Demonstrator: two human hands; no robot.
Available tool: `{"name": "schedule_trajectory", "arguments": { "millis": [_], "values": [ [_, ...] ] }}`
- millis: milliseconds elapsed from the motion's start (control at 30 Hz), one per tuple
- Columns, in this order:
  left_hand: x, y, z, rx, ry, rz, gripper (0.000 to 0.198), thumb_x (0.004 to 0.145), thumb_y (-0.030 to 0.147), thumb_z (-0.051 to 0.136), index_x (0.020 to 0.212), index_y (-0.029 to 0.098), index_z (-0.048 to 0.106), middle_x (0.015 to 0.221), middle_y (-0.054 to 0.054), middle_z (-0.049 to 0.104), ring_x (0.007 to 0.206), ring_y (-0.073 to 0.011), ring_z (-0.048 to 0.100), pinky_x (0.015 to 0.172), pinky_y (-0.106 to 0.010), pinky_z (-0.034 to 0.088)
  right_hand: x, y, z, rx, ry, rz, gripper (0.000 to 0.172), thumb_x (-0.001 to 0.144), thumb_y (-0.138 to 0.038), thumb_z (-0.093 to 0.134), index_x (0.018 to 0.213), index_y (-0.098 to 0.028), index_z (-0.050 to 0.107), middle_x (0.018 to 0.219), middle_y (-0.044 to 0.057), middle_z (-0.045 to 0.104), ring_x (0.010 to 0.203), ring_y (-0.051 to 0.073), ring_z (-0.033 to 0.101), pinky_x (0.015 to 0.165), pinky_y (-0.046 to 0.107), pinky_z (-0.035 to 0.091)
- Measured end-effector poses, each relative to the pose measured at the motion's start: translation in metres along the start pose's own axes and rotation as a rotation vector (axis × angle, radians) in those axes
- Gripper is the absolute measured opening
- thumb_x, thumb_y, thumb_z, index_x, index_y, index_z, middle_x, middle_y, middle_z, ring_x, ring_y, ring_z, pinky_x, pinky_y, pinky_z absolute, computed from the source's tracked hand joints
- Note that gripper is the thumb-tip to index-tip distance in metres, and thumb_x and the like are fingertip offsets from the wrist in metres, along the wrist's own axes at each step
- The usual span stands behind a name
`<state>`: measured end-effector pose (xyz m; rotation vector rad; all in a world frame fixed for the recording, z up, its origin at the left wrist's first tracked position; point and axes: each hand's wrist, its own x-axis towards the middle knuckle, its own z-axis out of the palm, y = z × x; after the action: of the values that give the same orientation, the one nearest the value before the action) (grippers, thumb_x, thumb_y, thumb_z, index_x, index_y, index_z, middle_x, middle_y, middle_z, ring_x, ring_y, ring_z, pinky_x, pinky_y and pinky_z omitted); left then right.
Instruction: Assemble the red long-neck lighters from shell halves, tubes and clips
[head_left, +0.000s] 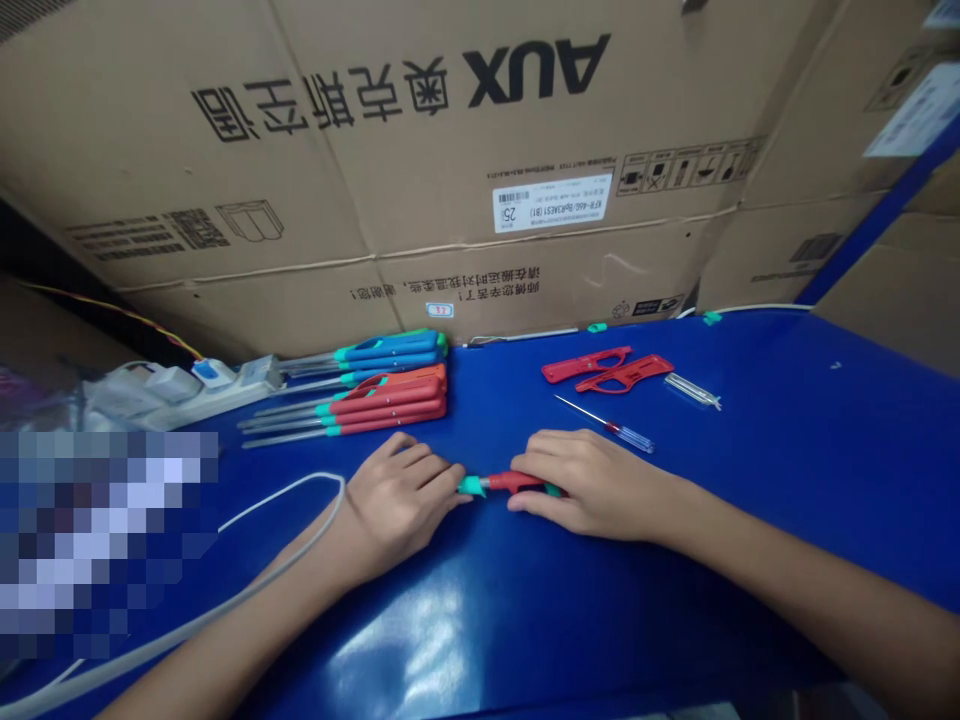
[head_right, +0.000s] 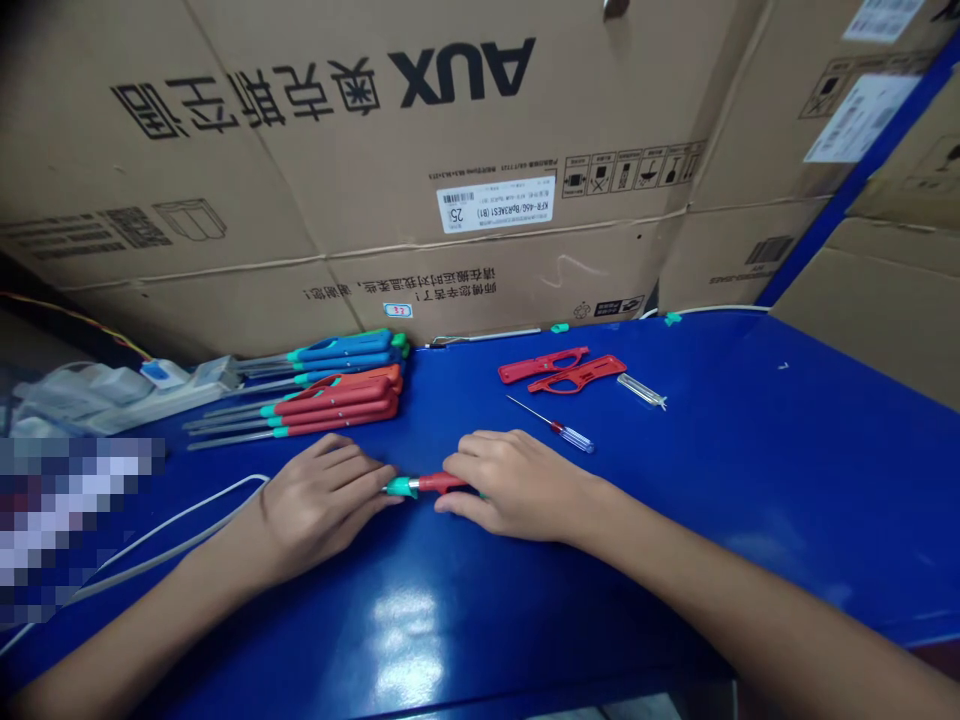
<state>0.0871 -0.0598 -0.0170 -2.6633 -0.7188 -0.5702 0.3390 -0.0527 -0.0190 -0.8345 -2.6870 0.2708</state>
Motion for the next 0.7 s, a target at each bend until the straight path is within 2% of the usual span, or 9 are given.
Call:
{"name": "schedule_trajectory", "arguments": {
  "millis": [67, 167, 200, 333, 533, 700],
  "values": [
    [-0.002, -0.006, 0.001, 0.018, -0.022, -0.013, 0.021, 0.097, 0.023, 0.047, 0.092, 0.013, 0.064, 0.069, -0.004, 0.067, 0.062, -0.0157, 0.061, 0.063, -0.031, 0.043, -0.002, 0.004, -0.002, 0.023, -0.036, 0.040, 0.033, 0.091, -0.045, 0.056, 0.102, -0.015, 0.065, 0.086, 0.006, 0.063, 0.079, 0.019, 0.057, 0.069, 0.030, 0.043],
    [-0.007, -0.020, 0.000, 0.085, -0.054, -0.063, 0.028, 0.099, 0.024, 0.040, 0.088, 0.013, 0.063, 0.066, -0.004, 0.066, 0.060, -0.0172, 0.061, 0.061, -0.032, 0.043, -0.003, 0.011, -0.005, 0.016, -0.056, 0.109, 0.053, 0.082, -0.050, 0.065, 0.121, -0.016, 0.058, 0.101, 0.009, 0.064, 0.092, 0.025, 0.060, 0.076, 0.034, 0.046],
    [-0.009, -0.025, 0.000, 0.102, -0.055, -0.076, 0.030, 0.099, 0.025, 0.039, 0.088, 0.013, 0.063, 0.067, -0.005, 0.066, 0.060, -0.0179, 0.062, 0.061, -0.032, 0.043, -0.003, 0.013, -0.006, 0.011, -0.061, 0.131, 0.053, 0.082, -0.049, 0.065, 0.123, -0.017, 0.057, 0.104, 0.009, 0.063, 0.094, 0.026, 0.060, 0.078, 0.036, 0.046],
    [-0.015, -0.038, 0.000, 0.104, -0.126, -0.111, 0.029, 0.099, 0.027, 0.039, 0.088, 0.014, 0.062, 0.072, -0.006, 0.068, 0.064, -0.0190, 0.063, 0.062, -0.031, 0.045, -0.002, 0.018, -0.007, 0.018, -0.082, 0.162, 0.034, 0.088, -0.040, 0.060, 0.114, -0.017, 0.062, 0.097, 0.008, 0.064, 0.088, 0.023, 0.061, 0.075, 0.035, 0.047],
    [-0.018, -0.040, 0.007, -0.007, -0.164, -0.160, 0.029, 0.098, 0.029, 0.040, 0.089, 0.014, 0.063, 0.073, -0.006, 0.069, 0.064, -0.0182, 0.065, 0.062, -0.029, 0.047, -0.004, 0.023, -0.006, 0.012, -0.015, 0.118, 0.033, 0.089, -0.034, 0.060, 0.116, -0.016, 0.061, 0.100, 0.009, 0.062, 0.093, 0.024, 0.060, 0.079, 0.038, 0.049],
    [-0.019, -0.035, 0.014, -0.005, -0.100, -0.187, 0.025, 0.097, 0.030, 0.044, 0.098, 0.012, 0.062, 0.077, -0.007, 0.069, 0.067, -0.0176, 0.065, 0.062, -0.028, 0.049, -0.007, 0.026, -0.002, 0.076, 0.129, 0.078, 0.032, 0.089, -0.032, 0.058, 0.118, -0.018, 0.060, 0.104, 0.008, 0.060, 0.092, 0.022, 0.061, 0.079, 0.036, 0.050]
  ]
}}
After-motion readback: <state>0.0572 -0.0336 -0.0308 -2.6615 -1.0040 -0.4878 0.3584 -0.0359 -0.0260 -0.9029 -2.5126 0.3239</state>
